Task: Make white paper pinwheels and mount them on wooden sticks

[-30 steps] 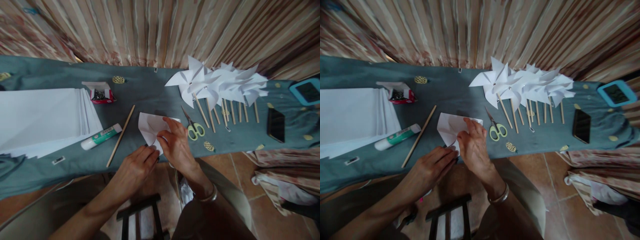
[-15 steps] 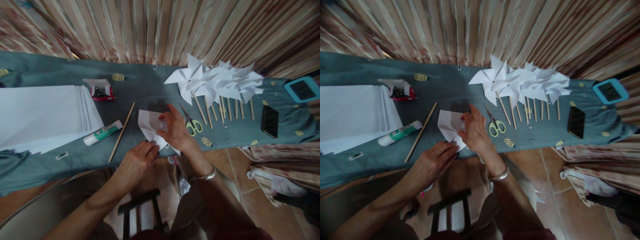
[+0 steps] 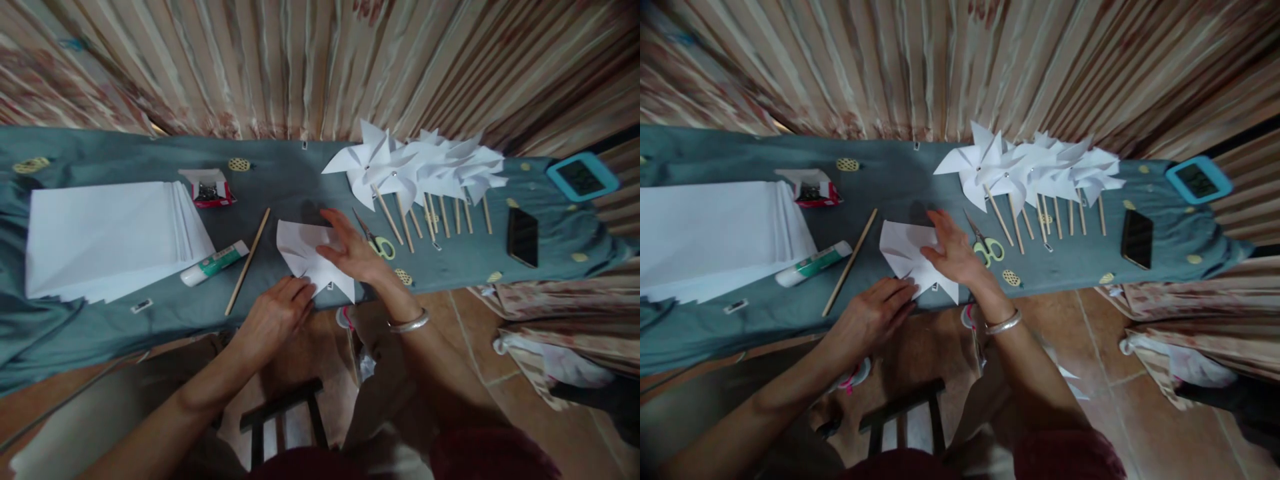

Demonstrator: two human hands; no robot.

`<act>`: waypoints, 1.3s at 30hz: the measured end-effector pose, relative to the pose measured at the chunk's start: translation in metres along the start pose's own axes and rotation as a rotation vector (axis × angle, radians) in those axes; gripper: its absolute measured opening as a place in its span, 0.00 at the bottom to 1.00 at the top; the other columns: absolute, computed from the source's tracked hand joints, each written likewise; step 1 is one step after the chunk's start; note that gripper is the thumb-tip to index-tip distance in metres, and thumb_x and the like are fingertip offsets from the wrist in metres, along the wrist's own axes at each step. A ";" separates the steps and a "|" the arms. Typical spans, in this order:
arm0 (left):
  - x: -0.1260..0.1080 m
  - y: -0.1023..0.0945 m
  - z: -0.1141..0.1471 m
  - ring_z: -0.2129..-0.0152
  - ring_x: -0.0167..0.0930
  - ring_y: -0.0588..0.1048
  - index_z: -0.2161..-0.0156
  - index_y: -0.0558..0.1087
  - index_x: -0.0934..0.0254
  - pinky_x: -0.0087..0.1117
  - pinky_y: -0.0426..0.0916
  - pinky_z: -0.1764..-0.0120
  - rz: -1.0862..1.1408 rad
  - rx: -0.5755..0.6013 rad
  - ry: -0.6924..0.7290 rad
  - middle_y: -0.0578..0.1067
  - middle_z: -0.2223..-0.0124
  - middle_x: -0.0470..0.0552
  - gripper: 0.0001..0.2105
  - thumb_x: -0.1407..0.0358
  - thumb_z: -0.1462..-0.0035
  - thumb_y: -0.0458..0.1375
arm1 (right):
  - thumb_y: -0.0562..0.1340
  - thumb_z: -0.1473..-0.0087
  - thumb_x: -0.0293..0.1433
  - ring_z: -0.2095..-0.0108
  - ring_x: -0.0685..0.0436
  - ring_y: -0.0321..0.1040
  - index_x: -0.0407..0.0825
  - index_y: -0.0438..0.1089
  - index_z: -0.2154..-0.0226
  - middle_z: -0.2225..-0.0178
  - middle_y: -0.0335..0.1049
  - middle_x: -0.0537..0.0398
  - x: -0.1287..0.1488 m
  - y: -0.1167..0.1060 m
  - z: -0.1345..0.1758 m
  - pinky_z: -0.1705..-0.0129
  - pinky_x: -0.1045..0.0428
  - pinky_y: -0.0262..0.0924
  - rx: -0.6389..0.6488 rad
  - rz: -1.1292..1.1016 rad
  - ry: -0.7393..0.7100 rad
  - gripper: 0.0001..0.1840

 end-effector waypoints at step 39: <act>-0.006 -0.002 -0.015 0.62 0.36 0.72 0.58 0.73 0.67 0.38 0.69 0.62 -0.005 0.038 0.058 0.76 0.59 0.56 0.06 0.70 0.41 0.56 | 0.52 0.43 0.21 0.51 0.43 0.70 0.48 0.75 0.55 0.53 0.75 0.49 0.000 -0.021 0.051 0.46 0.42 0.63 -0.052 0.015 -0.205 0.20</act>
Point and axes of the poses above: each hand's wrist, its own z-axis away from the middle knuckle, its own y-axis out of the palm, x = y × z, the point moved 1 cm from there along -z, towards the middle knuckle
